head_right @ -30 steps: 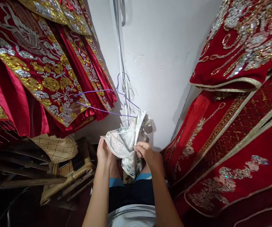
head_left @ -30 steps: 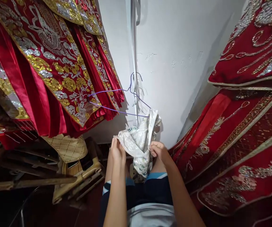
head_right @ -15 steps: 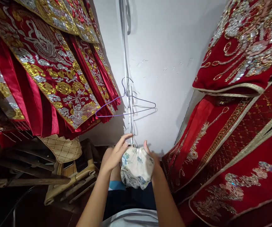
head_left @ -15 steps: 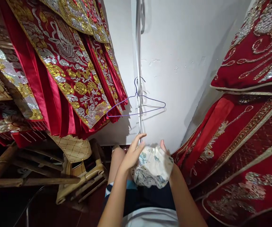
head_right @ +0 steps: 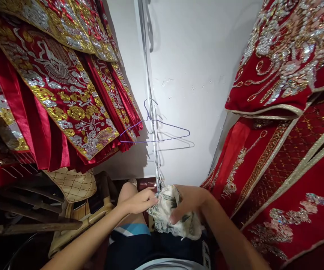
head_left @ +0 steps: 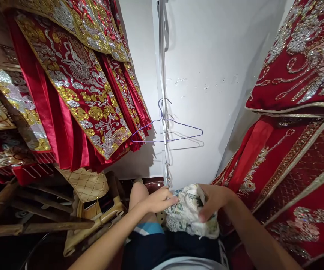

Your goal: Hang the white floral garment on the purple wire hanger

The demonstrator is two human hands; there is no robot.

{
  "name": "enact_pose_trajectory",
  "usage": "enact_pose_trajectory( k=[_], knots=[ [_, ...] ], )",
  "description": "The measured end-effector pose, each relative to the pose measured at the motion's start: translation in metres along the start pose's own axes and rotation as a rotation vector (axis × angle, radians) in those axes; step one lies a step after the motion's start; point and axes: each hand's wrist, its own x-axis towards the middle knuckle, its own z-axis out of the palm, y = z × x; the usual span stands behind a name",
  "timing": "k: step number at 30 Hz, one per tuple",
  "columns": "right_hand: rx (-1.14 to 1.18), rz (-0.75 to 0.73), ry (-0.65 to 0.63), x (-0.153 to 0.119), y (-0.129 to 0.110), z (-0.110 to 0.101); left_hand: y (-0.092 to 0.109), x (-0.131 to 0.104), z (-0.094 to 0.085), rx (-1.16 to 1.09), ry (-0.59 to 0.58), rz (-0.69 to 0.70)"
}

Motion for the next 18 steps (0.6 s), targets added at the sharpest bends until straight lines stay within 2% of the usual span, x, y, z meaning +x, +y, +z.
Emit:
enact_pose_trajectory(
  k=[2, 4, 6, 7, 8, 10, 12, 15, 18],
  knots=[
    [-0.289, 0.101, 0.107, -0.013, -0.018, -0.011, -0.015, -0.016, -0.013, 0.075, 0.082, 0.012],
    [-0.490, 0.110, 0.324, -0.019, -0.031, -0.026, -0.025, -0.033, -0.037, 0.103, 0.316, -0.021],
    [-0.599, -0.024, 0.574, -0.013, -0.038, -0.045, -0.030, -0.048, -0.067, 0.140, 0.548, -0.104],
    [-0.634, -0.121, 0.694, -0.005, -0.038, -0.056, -0.031, -0.055, -0.083, 0.188, 0.615, -0.161],
    [-0.660, -0.220, 0.804, 0.005, -0.038, -0.069, -0.029, -0.061, -0.097, 0.269, 0.637, -0.224],
    [-0.695, -0.338, 0.981, 0.029, -0.034, -0.095, -0.021, -0.069, -0.121, 0.486, 0.603, -0.342],
    [-0.728, -0.328, 1.077, 0.054, -0.030, -0.119, -0.010, -0.074, -0.136, 0.669, 0.544, -0.427],
    [-0.774, -0.237, 1.066, 0.078, -0.023, -0.146, 0.004, -0.076, -0.141, 0.765, 0.541, -0.466],
    [-0.827, -0.215, 1.020, 0.076, -0.017, -0.155, 0.006, -0.074, -0.137, 0.744, 0.576, -0.466]
  ],
)
